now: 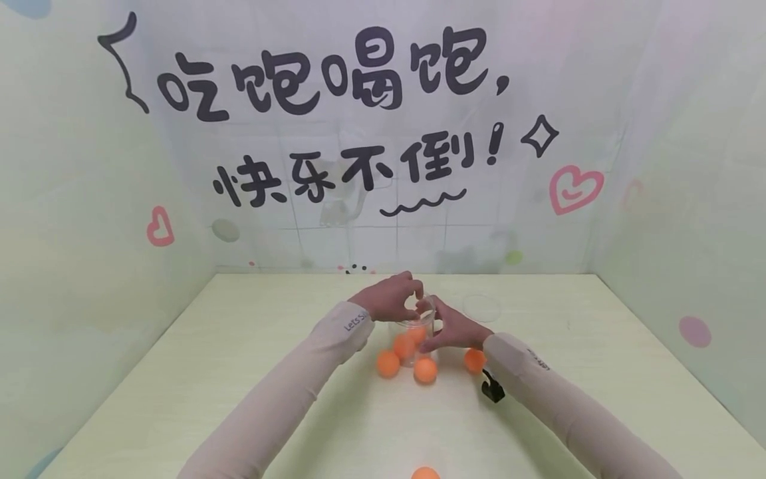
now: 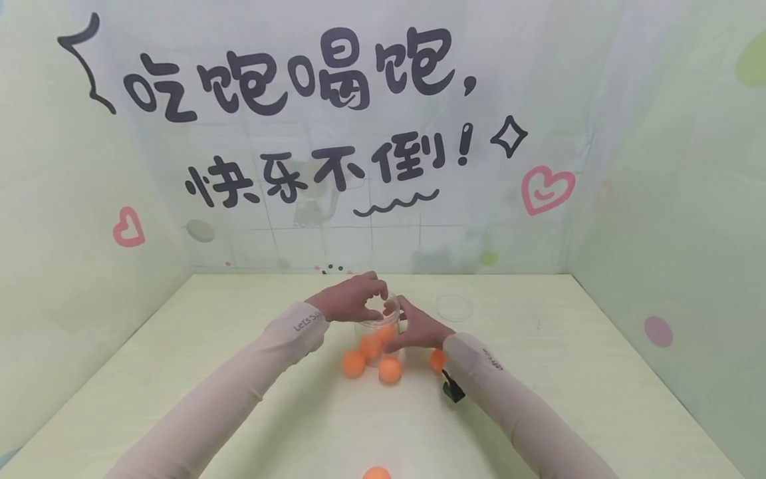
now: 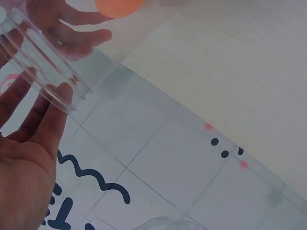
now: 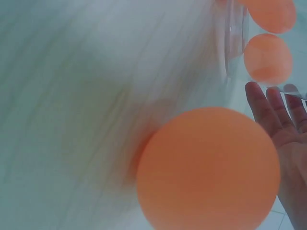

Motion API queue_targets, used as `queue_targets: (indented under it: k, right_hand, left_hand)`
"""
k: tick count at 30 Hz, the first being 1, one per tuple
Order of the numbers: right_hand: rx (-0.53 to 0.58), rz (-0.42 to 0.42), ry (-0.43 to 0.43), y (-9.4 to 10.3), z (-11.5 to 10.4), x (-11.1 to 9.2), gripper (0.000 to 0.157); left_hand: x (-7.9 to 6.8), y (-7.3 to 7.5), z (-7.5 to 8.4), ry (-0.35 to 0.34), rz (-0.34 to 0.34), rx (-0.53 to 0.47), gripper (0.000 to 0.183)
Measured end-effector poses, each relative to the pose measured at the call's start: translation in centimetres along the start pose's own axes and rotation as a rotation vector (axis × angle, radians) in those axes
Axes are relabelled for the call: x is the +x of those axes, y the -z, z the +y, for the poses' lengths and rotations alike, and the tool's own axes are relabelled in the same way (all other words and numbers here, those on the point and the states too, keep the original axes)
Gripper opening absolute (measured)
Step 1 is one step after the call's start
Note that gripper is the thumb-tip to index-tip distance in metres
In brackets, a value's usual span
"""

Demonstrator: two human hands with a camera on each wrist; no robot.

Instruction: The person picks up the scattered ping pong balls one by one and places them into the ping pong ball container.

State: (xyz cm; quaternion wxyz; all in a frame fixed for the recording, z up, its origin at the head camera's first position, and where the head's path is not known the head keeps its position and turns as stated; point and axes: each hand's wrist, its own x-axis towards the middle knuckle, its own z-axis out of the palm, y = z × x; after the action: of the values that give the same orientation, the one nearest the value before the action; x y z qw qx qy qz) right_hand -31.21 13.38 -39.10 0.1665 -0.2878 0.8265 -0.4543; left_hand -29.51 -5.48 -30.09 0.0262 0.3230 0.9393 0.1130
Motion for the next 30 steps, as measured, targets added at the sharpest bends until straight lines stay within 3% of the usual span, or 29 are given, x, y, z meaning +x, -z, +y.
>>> queue_targets:
  k: [20, 25, 30]
  right_hand:
    - [0.015, 0.005, 0.006, -0.4, -0.2, 0.3, 0.090]
    - [0.017, 0.012, 0.002, -0.4, -0.3, 0.4, 0.083]
    - [0.002, 0.022, -0.021, -0.3, -0.5, 0.4, 0.086]
  left_hand:
    - [-0.3, 0.0, -0.2, -0.081, 0.055, 0.014, 0.017]
    - [-0.5, 0.7, -0.3, -0.087, 0.075, -0.013, 0.022]
    - [-0.7, 1.2, -0.5, -0.080, 0.074, -0.011, 0.029]
